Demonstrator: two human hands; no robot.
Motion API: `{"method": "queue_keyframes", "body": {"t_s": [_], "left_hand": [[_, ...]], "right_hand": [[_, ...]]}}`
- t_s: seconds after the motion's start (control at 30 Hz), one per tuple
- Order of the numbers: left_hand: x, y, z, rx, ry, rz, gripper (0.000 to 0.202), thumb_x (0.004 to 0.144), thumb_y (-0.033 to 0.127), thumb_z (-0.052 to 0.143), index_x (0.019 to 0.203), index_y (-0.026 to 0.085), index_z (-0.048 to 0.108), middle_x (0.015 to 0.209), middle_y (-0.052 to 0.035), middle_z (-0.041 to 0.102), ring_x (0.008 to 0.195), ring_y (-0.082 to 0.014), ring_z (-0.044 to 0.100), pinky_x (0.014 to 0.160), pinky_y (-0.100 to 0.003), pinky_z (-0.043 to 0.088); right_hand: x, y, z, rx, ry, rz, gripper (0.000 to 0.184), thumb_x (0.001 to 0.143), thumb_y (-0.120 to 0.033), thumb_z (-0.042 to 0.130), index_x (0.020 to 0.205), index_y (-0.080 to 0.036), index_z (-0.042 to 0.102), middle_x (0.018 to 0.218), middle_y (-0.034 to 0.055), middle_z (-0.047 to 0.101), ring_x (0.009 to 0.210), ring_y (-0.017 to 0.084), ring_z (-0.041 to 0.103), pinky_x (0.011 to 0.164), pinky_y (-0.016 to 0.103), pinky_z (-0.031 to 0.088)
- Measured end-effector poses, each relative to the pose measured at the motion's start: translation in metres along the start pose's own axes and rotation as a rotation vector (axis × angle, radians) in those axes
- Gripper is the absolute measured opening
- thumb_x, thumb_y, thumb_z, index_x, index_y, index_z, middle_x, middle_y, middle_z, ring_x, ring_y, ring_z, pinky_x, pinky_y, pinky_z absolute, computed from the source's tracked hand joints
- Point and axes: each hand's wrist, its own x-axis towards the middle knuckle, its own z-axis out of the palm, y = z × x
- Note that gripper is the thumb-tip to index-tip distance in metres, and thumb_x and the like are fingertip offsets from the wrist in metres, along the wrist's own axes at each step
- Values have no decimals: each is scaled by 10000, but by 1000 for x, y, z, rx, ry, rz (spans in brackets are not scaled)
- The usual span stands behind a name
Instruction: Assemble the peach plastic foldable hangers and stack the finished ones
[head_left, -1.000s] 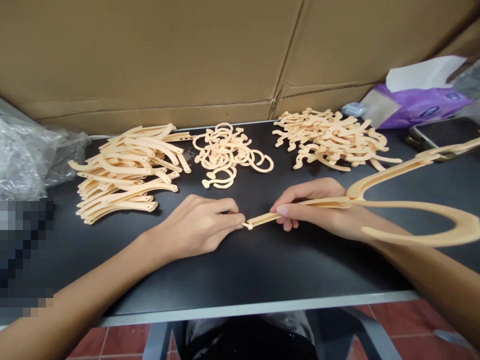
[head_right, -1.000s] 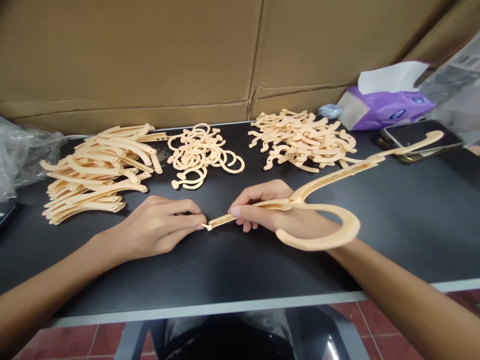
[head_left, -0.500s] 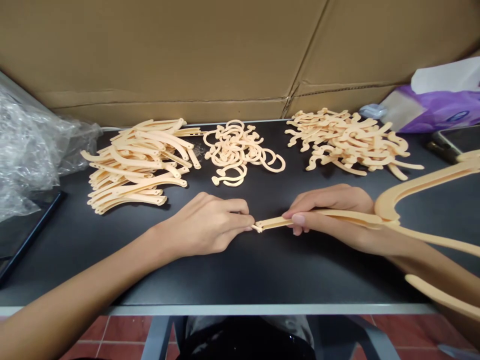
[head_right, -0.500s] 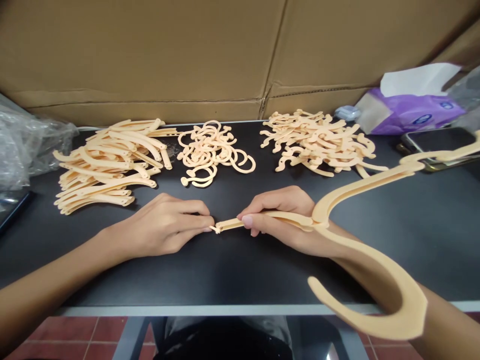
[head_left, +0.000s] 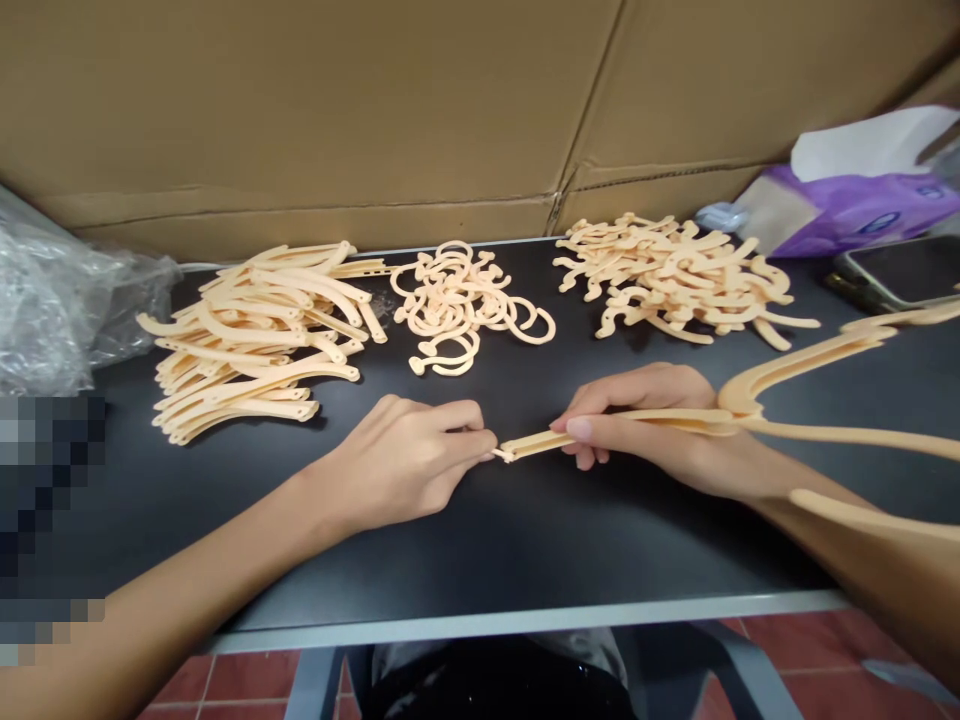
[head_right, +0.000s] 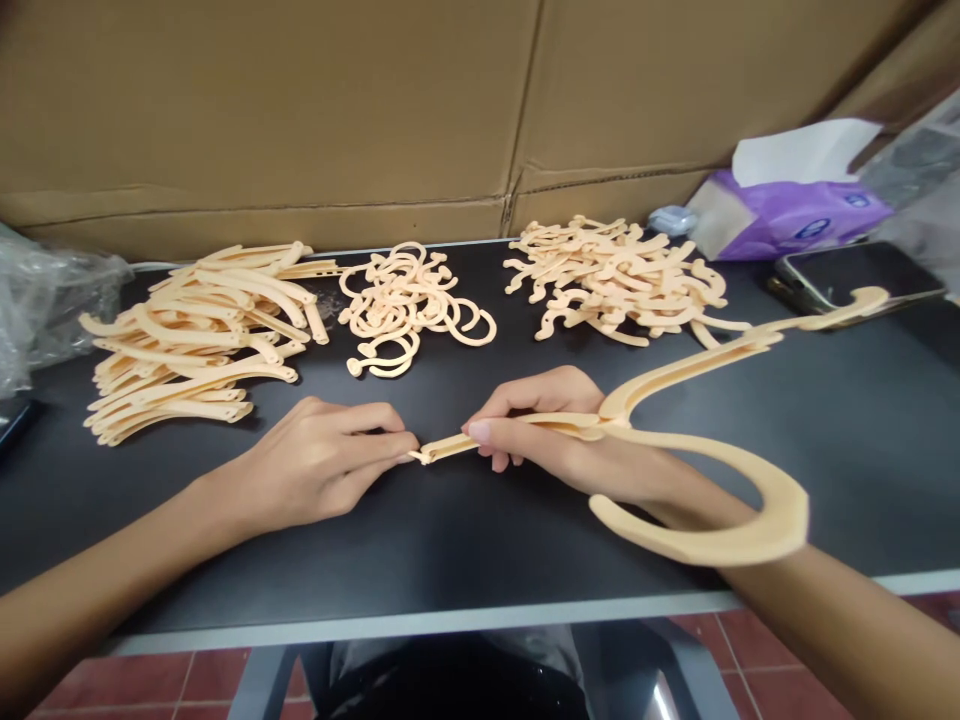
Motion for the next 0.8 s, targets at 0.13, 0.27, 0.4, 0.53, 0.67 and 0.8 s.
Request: {"method": "queue_keyframes", "body": {"t_s": [0.13, 0.27, 0.4, 0.53, 0.67, 0.8], "left_hand": [[0, 2, 1, 38, 30, -9, 215, 973, 163, 509, 975, 220, 716, 852, 18, 672, 522, -86, 519, 466, -259, 316], [0, 2, 3, 63, 69, -10, 229, 969, 145, 501, 957, 219, 718, 799, 18, 652, 510, -81, 519, 463, -249, 316], [-1, 2, 5, 104, 103, -20, 218, 967, 144, 509, 967, 208, 717, 788, 12, 647, 519, -82, 539, 463, -243, 321], [-2, 3, 6, 127, 128, -41, 203, 981, 181, 519, 989, 203, 721, 776, 12, 648, 525, -80, 553, 454, -232, 322], [-1, 6, 6, 181, 153, -52, 202, 983, 194, 529, 958, 212, 728, 742, 23, 647, 512, -75, 555, 439, -232, 296], [0, 8, 5, 222, 157, -42, 246, 994, 193, 503, 895, 198, 728, 694, 22, 629, 503, -73, 564, 424, -239, 272]], "right_hand": [[0, 4, 1, 40, -1, 17, 305, 860, -434, 710, 673, -195, 724, 641, 23, 695, 601, 127, 626, 551, 227, 460], [0, 10, 0, 93, 0, 30, 261, 863, -418, 717, 735, -191, 740, 672, 20, 703, 616, 130, 635, 556, 232, 463], [3, 7, 3, 121, 40, 64, 251, 824, -398, 753, 708, -175, 740, 637, 28, 699, 585, 128, 624, 541, 233, 458], [7, 5, 7, 218, 91, 36, 288, 789, -421, 768, 659, -167, 729, 580, 27, 676, 535, 125, 608, 496, 232, 453], [9, 5, 9, 280, 103, 66, 281, 746, -408, 798, 638, -161, 719, 573, 26, 674, 512, 122, 610, 468, 225, 447], [9, 4, 8, 313, 105, 60, 260, 737, -372, 809, 636, -150, 717, 574, 26, 676, 506, 116, 610, 466, 218, 446]]}}
